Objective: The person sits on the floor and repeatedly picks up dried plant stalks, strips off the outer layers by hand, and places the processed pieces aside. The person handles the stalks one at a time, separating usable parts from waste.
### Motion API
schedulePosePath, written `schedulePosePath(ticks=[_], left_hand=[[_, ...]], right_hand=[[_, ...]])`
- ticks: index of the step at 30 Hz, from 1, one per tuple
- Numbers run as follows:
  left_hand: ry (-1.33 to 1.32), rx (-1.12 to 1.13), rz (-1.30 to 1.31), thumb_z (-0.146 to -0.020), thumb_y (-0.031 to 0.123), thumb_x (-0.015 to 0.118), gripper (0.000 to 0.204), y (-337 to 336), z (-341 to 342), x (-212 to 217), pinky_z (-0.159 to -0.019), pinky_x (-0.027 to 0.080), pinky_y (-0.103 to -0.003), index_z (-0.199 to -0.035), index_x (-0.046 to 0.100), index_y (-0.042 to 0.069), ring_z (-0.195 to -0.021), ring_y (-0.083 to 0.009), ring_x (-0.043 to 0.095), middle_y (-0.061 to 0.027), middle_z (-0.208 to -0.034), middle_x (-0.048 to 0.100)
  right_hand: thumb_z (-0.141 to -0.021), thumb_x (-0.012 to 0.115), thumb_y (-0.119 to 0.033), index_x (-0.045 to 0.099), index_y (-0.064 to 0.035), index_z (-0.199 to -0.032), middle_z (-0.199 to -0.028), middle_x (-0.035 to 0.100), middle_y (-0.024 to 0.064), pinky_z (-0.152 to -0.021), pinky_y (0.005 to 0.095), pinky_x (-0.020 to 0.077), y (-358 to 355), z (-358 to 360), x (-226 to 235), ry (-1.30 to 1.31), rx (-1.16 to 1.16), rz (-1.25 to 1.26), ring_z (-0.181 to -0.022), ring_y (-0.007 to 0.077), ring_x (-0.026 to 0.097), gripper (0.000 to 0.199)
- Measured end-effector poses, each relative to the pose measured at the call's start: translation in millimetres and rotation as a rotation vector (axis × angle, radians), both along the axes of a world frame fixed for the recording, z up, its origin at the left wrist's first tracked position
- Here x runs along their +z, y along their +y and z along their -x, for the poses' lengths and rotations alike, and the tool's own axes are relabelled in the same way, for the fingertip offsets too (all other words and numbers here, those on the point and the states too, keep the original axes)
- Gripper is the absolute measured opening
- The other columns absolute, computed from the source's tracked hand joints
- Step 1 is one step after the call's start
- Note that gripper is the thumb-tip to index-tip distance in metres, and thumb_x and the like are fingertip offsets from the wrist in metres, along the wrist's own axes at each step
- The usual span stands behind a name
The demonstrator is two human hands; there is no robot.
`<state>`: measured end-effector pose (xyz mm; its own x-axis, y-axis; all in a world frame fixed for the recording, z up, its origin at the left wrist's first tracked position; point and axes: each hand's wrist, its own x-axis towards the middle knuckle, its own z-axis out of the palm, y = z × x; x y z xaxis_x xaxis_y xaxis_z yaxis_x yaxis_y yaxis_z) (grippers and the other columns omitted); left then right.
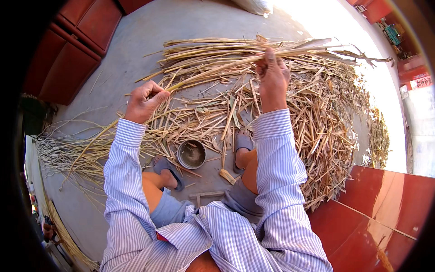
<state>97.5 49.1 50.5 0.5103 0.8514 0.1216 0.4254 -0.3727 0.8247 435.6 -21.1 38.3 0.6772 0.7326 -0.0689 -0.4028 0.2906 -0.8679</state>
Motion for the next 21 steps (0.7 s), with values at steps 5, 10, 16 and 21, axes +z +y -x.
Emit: schedulePosePath(ticks=[5, 10, 16, 21], left_hand=[[0.064, -0.041, 0.044, -0.085, 0.019, 0.077, 0.022, 3.8, 4.9, -4.3, -0.052, 0.041, -0.026, -0.082, 0.066, 0.000, -0.061, -0.0079, 0.050, -0.0034, -0.070, 0.060], [-0.063, -0.027, 0.028, -0.084, 0.022, 0.078, 0.024, 3.6, -6.1, -13.1, -0.053, 0.041, -0.028, -0.082, 0.067, 0.001, -0.061, -0.0100, 0.052, -0.0050, -0.069, 0.061], [0.086, 0.047, -0.457, -0.080, 0.021, 0.080, 0.023, -5.0, -15.2, -5.1, -0.055, 0.045, -0.030, -0.080, 0.064, 0.003, -0.062, -0.0163, 0.061, -0.0089, -0.070, 0.066], [0.235, -0.043, -0.280, -0.081, 0.020, 0.079, 0.024, -2.5, 20.2, 9.1, -0.055, 0.047, -0.031, -0.081, 0.064, 0.003, -0.063, -0.0178, 0.064, -0.0107, -0.072, 0.067]], right_hand=[[-0.097, 0.061, -0.021, 0.060, -0.0020, -0.109, -0.100, 0.069, 0.0121, -0.073, 0.0247, 0.0562, -3.6, 21.2, 4.7, 0.122, 0.323, -0.062, -0.091, 0.0176, 0.067, 0.023], [-0.097, 0.062, -0.023, 0.059, -0.0022, -0.115, -0.110, 0.070, 0.0153, -0.082, 0.0303, 0.0570, 0.9, 72.2, -2.7, 0.039, 0.538, -0.080, -0.098, 0.0209, 0.069, 0.028], [-0.094, 0.067, -0.028, 0.061, -0.0030, -0.100, -0.090, 0.072, 0.0108, -0.067, 0.0257, 0.0578, 5.7, 77.4, 5.1, -0.050, 0.302, 0.097, -0.075, 0.0167, 0.070, 0.026], [-0.093, 0.068, -0.030, 0.063, -0.0045, -0.094, -0.084, 0.071, 0.0069, -0.059, 0.0215, 0.0526, -0.8, 1.8, 7.1, -0.009, 0.004, 0.077, -0.072, 0.0132, 0.069, 0.026]])
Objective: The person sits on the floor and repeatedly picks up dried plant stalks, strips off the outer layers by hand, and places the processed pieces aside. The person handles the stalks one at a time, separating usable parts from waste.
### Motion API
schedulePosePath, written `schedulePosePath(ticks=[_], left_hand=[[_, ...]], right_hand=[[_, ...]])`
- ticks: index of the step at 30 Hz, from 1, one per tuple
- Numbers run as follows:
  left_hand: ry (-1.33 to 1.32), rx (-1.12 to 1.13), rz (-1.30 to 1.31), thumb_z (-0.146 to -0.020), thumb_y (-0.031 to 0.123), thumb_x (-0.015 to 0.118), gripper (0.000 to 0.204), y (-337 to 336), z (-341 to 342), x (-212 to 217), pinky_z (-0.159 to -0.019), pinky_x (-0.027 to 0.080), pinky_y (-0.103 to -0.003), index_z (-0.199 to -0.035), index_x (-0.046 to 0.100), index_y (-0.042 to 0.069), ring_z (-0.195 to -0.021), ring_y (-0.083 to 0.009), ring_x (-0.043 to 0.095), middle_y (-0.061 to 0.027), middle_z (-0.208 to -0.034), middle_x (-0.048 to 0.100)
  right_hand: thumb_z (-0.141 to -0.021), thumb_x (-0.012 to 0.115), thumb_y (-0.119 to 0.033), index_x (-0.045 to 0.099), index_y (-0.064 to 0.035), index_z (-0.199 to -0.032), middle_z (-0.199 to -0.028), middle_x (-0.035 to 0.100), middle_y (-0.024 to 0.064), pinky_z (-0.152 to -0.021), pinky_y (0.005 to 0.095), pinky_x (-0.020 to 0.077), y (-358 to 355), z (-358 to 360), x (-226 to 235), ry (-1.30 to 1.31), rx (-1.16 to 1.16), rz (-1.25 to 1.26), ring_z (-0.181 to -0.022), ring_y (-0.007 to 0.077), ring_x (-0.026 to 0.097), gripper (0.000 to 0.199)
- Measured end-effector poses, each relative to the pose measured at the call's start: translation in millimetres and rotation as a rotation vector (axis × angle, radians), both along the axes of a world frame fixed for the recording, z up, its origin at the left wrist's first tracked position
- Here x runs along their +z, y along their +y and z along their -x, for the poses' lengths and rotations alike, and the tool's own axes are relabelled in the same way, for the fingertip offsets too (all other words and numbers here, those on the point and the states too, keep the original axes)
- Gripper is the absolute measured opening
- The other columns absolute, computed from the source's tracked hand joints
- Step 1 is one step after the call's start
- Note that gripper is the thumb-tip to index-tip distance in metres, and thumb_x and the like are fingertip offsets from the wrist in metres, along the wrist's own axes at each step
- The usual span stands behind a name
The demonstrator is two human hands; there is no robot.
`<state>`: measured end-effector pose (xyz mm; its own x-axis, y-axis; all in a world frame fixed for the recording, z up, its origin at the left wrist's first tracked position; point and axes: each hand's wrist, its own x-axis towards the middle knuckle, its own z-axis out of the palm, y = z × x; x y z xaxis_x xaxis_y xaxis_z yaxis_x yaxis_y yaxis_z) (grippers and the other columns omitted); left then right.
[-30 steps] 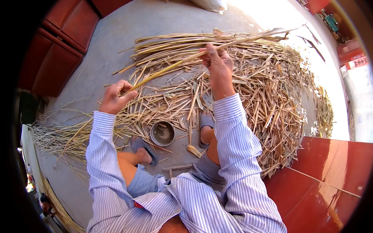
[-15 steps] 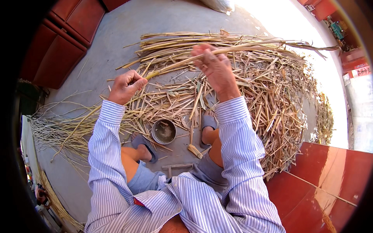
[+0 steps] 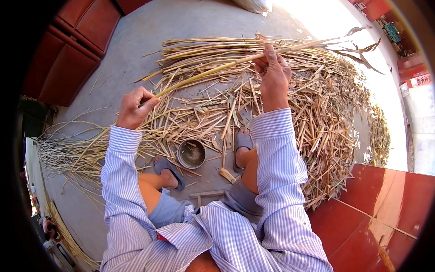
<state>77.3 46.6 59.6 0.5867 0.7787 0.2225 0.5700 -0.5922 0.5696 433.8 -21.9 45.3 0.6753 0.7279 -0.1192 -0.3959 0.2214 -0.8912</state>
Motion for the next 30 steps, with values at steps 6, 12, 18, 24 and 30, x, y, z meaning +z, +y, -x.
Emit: schedulePosePath(ticks=[6, 12, 18, 24, 30], left_hand=[[-0.118, -0.008, 0.213, -0.083, 0.015, 0.076, 0.021, -2.9, -2.7, -11.9, -0.064, 0.053, -0.030, -0.089, 0.063, -0.001, -0.070, -0.0162, 0.067, -0.0113, -0.079, 0.069], [-0.237, 0.077, 0.221, -0.085, 0.016, 0.076, 0.018, -9.3, -24.7, -12.7, -0.057, 0.047, -0.026, -0.084, 0.066, 0.001, -0.065, -0.0097, 0.059, -0.0051, -0.072, 0.066], [-0.172, 0.013, 0.343, -0.087, 0.017, 0.075, 0.022, 0.7, -2.8, -15.7, -0.052, 0.040, -0.023, -0.080, 0.063, 0.000, -0.059, -0.0048, 0.050, 0.0001, -0.065, 0.058], [-0.239, 0.037, 0.307, -0.083, 0.018, 0.079, 0.023, 2.0, -6.1, -16.7, -0.052, 0.042, -0.024, -0.079, 0.066, 0.000, -0.058, -0.0068, 0.052, -0.0020, -0.063, 0.060], [-0.181, 0.045, -0.114, -0.079, 0.021, 0.081, 0.024, -8.7, -22.6, -13.4, -0.050, 0.044, -0.029, -0.076, 0.065, 0.003, -0.055, -0.0157, 0.057, -0.0068, -0.064, 0.062]], right_hand=[[-0.095, 0.066, -0.026, 0.065, -0.0039, -0.099, -0.088, 0.072, 0.0091, -0.061, 0.0229, 0.0554, -2.0, 19.9, -20.0, -0.023, 0.193, -0.018, -0.073, 0.0135, 0.069, 0.022], [-0.094, 0.066, -0.027, 0.065, -0.0046, -0.097, -0.088, 0.072, 0.0081, -0.063, 0.0240, 0.0549, 5.7, 30.5, -9.7, 0.027, 0.130, -0.018, -0.073, 0.0137, 0.067, 0.023], [-0.097, 0.061, -0.025, 0.064, -0.0026, -0.103, -0.091, 0.068, 0.0072, -0.067, 0.0255, 0.0539, 1.3, -28.5, -19.0, 0.156, 0.044, -0.074, -0.081, 0.0146, 0.065, 0.023], [-0.097, 0.061, -0.021, 0.059, 0.0013, -0.112, -0.104, 0.070, 0.0143, -0.076, 0.0282, 0.0586, 5.9, 53.3, -6.4, 0.095, 0.452, -0.187, -0.093, 0.0208, 0.070, 0.026], [-0.094, 0.067, -0.027, 0.064, -0.0031, -0.102, -0.093, 0.072, 0.0103, -0.066, 0.0244, 0.0569, 6.9, 57.9, -6.0, 0.028, 0.263, -0.020, -0.081, 0.0165, 0.070, 0.026]])
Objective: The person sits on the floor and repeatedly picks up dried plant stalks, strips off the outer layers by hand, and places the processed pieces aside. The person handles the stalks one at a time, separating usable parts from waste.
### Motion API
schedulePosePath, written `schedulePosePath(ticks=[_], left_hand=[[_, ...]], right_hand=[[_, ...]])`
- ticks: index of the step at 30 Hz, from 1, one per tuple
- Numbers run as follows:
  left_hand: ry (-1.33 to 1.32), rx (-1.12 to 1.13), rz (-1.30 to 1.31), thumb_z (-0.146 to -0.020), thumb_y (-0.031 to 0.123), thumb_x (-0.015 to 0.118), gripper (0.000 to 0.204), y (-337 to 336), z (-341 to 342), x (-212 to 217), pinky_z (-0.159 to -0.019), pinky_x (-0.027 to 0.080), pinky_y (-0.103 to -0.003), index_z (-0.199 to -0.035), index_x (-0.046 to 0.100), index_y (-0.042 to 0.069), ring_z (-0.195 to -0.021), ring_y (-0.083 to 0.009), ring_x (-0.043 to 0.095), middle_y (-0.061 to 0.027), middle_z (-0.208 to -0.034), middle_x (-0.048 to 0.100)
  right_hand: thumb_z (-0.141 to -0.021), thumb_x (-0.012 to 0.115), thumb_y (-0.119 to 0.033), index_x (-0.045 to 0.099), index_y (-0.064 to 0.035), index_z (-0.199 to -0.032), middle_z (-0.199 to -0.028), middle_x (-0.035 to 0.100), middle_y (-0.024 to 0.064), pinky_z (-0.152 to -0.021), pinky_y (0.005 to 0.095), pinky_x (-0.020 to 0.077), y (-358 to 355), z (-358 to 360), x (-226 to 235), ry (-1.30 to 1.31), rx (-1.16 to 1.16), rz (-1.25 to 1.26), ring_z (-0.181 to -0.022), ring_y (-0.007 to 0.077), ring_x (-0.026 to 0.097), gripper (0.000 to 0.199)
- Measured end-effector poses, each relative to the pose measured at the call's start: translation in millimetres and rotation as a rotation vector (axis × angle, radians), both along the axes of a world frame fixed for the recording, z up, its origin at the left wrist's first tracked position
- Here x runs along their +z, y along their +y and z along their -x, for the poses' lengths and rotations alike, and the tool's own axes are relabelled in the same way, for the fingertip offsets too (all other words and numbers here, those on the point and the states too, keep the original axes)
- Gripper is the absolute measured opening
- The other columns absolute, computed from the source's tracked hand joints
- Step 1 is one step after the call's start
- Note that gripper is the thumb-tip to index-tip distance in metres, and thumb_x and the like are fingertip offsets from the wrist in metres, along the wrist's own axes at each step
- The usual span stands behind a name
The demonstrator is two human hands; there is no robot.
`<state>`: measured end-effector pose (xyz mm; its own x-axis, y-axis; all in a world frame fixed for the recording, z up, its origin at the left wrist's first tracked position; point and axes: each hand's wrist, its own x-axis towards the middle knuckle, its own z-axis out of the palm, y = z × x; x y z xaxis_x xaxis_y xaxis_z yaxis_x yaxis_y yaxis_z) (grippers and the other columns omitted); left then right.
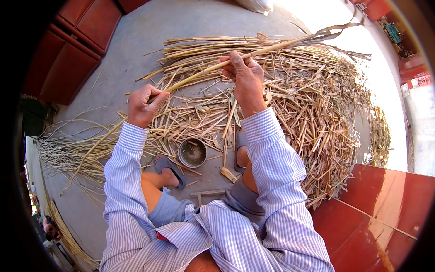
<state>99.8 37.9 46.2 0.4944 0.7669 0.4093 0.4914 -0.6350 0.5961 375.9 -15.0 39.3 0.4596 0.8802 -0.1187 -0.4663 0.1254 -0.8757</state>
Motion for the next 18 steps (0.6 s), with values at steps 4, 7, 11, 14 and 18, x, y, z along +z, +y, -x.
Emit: schedulePosePath(ticks=[4, 7, 11, 14, 18], left_hand=[[0.169, -0.032, -0.373, -0.079, 0.023, 0.080, 0.023, -2.4, -1.0, 10.0, -0.050, 0.045, -0.035, -0.074, 0.064, 0.006, -0.057, -0.0238, 0.061, -0.0091, -0.066, 0.064], [0.209, -0.035, -0.327, -0.080, 0.022, 0.078, 0.022, 0.2, 12.7, 8.5, -0.052, 0.045, -0.036, -0.076, 0.064, 0.006, -0.058, -0.0246, 0.062, -0.0089, -0.066, 0.064], [0.221, -0.010, 0.079, -0.082, 0.021, 0.077, 0.020, 6.3, 46.2, 11.8, -0.052, 0.045, -0.036, -0.078, 0.065, 0.004, -0.059, -0.0248, 0.062, -0.0115, -0.070, 0.066], [0.121, -0.043, 0.201, -0.083, 0.019, 0.075, 0.019, 6.2, 41.4, -2.9, -0.054, 0.046, -0.033, -0.081, 0.067, 0.002, -0.059, -0.0205, 0.062, -0.0117, -0.072, 0.066], [0.029, -0.077, 0.050, -0.083, 0.019, 0.076, 0.019, -6.6, -5.6, 3.3, -0.054, 0.046, -0.030, -0.083, 0.067, 0.002, -0.060, -0.0157, 0.061, -0.0091, -0.072, 0.066]], right_hand=[[-0.091, 0.070, -0.031, 0.064, -0.0041, -0.098, -0.087, 0.072, 0.0090, -0.059, 0.0226, 0.0543, 2.3, -8.2, -1.4, -0.015, -0.051, 0.056, -0.070, 0.0135, 0.068, 0.028], [-0.089, 0.072, -0.030, 0.064, -0.0038, -0.091, -0.079, 0.072, 0.0093, -0.051, 0.0208, 0.0535, 0.5, -37.3, 0.5, -0.060, -0.197, 0.028, -0.065, 0.0124, 0.069, 0.027], [-0.092, 0.068, -0.022, 0.065, -0.0007, -0.095, -0.088, 0.070, 0.0133, -0.054, 0.0214, 0.0551, -13.4, -116.5, -14.0, 0.160, -0.315, -0.007, -0.068, 0.0145, 0.065, 0.022], [-0.093, 0.067, -0.023, 0.065, -0.0008, -0.096, -0.089, 0.070, 0.0131, -0.057, 0.0225, 0.0557, -14.9, -90.0, -11.9, 0.106, -0.306, 0.033, -0.070, 0.0151, 0.065, 0.023], [-0.094, 0.067, -0.023, 0.064, -0.0017, -0.096, -0.087, 0.072, 0.0123, -0.057, 0.0228, 0.0563, -8.4, -37.5, -5.1, 0.106, -0.063, -0.032, -0.072, 0.0147, 0.068, 0.021]])
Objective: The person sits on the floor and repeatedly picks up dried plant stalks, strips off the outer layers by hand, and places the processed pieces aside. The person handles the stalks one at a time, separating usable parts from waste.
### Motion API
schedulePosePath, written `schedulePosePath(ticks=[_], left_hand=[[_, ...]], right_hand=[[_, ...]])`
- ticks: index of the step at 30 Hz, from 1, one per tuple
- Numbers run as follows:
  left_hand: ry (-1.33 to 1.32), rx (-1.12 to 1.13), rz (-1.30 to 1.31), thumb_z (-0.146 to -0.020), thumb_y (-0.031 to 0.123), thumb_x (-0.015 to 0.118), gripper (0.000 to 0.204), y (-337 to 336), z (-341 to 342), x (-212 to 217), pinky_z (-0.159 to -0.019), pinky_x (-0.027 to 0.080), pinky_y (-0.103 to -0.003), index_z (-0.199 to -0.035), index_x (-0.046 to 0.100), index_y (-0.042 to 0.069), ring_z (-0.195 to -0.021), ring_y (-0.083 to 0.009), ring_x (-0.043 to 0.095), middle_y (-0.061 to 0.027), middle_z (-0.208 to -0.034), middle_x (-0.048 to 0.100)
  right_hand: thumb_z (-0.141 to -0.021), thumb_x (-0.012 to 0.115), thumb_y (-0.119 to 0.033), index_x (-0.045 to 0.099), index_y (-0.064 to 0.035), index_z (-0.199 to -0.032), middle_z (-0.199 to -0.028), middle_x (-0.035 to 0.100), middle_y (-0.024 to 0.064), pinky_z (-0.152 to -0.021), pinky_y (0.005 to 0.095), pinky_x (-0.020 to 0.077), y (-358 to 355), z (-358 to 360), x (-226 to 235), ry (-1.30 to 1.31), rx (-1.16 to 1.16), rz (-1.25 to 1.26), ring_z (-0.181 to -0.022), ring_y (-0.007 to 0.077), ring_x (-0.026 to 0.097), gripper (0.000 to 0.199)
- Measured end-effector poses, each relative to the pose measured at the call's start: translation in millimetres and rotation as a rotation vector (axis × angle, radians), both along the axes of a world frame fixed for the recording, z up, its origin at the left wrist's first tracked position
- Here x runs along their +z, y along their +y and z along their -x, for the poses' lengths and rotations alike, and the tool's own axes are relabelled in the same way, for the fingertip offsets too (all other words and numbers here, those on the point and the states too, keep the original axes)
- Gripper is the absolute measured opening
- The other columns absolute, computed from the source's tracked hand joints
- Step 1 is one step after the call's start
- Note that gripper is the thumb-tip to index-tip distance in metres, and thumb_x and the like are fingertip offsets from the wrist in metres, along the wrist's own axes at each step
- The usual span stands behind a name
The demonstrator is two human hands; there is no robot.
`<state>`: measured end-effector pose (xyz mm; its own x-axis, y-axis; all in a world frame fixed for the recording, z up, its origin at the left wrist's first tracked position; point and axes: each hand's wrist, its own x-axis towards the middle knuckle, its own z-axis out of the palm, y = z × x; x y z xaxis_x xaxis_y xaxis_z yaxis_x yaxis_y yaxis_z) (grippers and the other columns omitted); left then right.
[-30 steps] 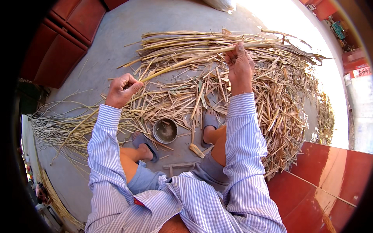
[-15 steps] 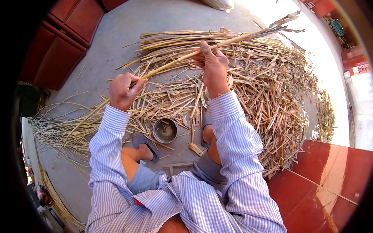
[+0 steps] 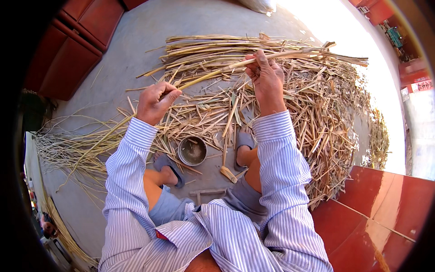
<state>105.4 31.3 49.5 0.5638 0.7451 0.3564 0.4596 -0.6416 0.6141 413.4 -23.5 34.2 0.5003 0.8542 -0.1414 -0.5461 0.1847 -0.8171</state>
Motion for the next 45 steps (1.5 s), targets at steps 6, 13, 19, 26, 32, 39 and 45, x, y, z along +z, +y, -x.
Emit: schedulePosePath(ticks=[6, 13, 19, 26, 32, 39, 45], left_hand=[[0.015, 0.054, 0.351, -0.084, 0.022, 0.077, 0.022, 13.7, 1.4, -5.8, -0.053, 0.045, -0.029, -0.083, 0.068, 0.002, -0.061, -0.0126, 0.059, -0.0075, -0.072, 0.066], [-0.145, -0.036, 0.126, -0.082, 0.028, 0.078, 0.025, 27.1, -6.9, -19.9, -0.055, 0.044, -0.031, -0.079, 0.069, 0.004, -0.060, -0.0159, 0.058, -0.0072, -0.070, 0.062], [0.049, -0.002, -0.534, -0.079, 0.038, 0.073, 0.033, 22.6, -19.2, 12.1, -0.055, 0.049, -0.039, -0.074, 0.057, 0.010, -0.058, -0.0278, 0.060, -0.0066, -0.062, 0.058], [0.252, -0.045, -0.414, -0.078, 0.041, 0.073, 0.036, 27.8, 17.4, 35.2, -0.066, 0.049, -0.044, -0.073, 0.056, 0.009, -0.061, -0.0293, 0.062, -0.0081, -0.063, 0.060], [0.360, -0.082, -0.178, -0.081, 0.044, 0.070, 0.037, 26.3, 19.5, -17.2, -0.073, 0.041, -0.045, -0.077, 0.058, 0.009, -0.069, -0.0290, 0.060, -0.0090, -0.065, 0.058], [0.183, 0.034, -0.302, -0.084, 0.032, 0.071, 0.025, 24.5, 4.5, 0.6, -0.056, 0.042, -0.041, -0.076, 0.065, 0.010, -0.059, -0.0306, 0.058, -0.0099, -0.065, 0.061], [0.246, 0.029, -0.034, -0.084, 0.030, 0.073, 0.027, 23.7, 12.1, 3.9, -0.052, 0.041, -0.041, -0.079, 0.065, 0.005, -0.058, -0.0322, 0.057, -0.0145, -0.062, 0.059]], right_hand=[[-0.096, 0.062, -0.026, 0.056, 0.0015, -0.113, -0.102, 0.068, 0.0152, -0.070, 0.0264, 0.0576, -1.7, -59.2, -8.9, 0.130, -0.172, -0.041, -0.089, 0.0192, 0.067, 0.032], [-0.096, 0.062, -0.021, 0.065, 0.0002, -0.109, -0.108, 0.070, 0.0130, -0.081, 0.0276, 0.0556, 6.8, 8.9, -14.7, -0.210, 0.087, -0.103, -0.096, 0.0186, 0.067, 0.025], [-0.093, 0.067, -0.027, 0.066, -0.0064, -0.101, -0.086, 0.072, 0.0098, -0.066, 0.0260, 0.0590, 6.9, -28.5, -38.7, 0.090, 0.061, -0.045, -0.074, 0.0147, 0.068, 0.022], [-0.092, 0.068, -0.020, 0.064, 0.0022, -0.098, -0.089, 0.070, 0.0148, -0.064, 0.0244, 0.0599, 1.4, -119.6, -72.1, 0.131, -0.041, 0.107, -0.076, 0.0175, 0.067, 0.024], [-0.095, 0.064, -0.025, 0.065, -0.0019, -0.107, -0.099, 0.071, 0.0100, -0.079, 0.0265, 0.0549, 16.1, 0.6, -58.4, 0.004, 0.325, 0.162, -0.097, 0.0168, 0.067, 0.026], [-0.097, 0.062, -0.022, 0.065, 0.0012, -0.102, -0.092, 0.071, 0.0112, -0.068, 0.0276, 0.0588, 33.1, 44.7, -26.4, 0.062, 0.168, 0.139, -0.075, 0.0152, 0.068, 0.024], [-0.097, 0.061, -0.022, 0.063, -0.0003, -0.104, -0.095, 0.071, 0.0105, -0.072, 0.0261, 0.0586, 20.1, -1.8, -31.1, 0.048, 0.057, 0.058, -0.081, 0.0147, 0.068, 0.023]])
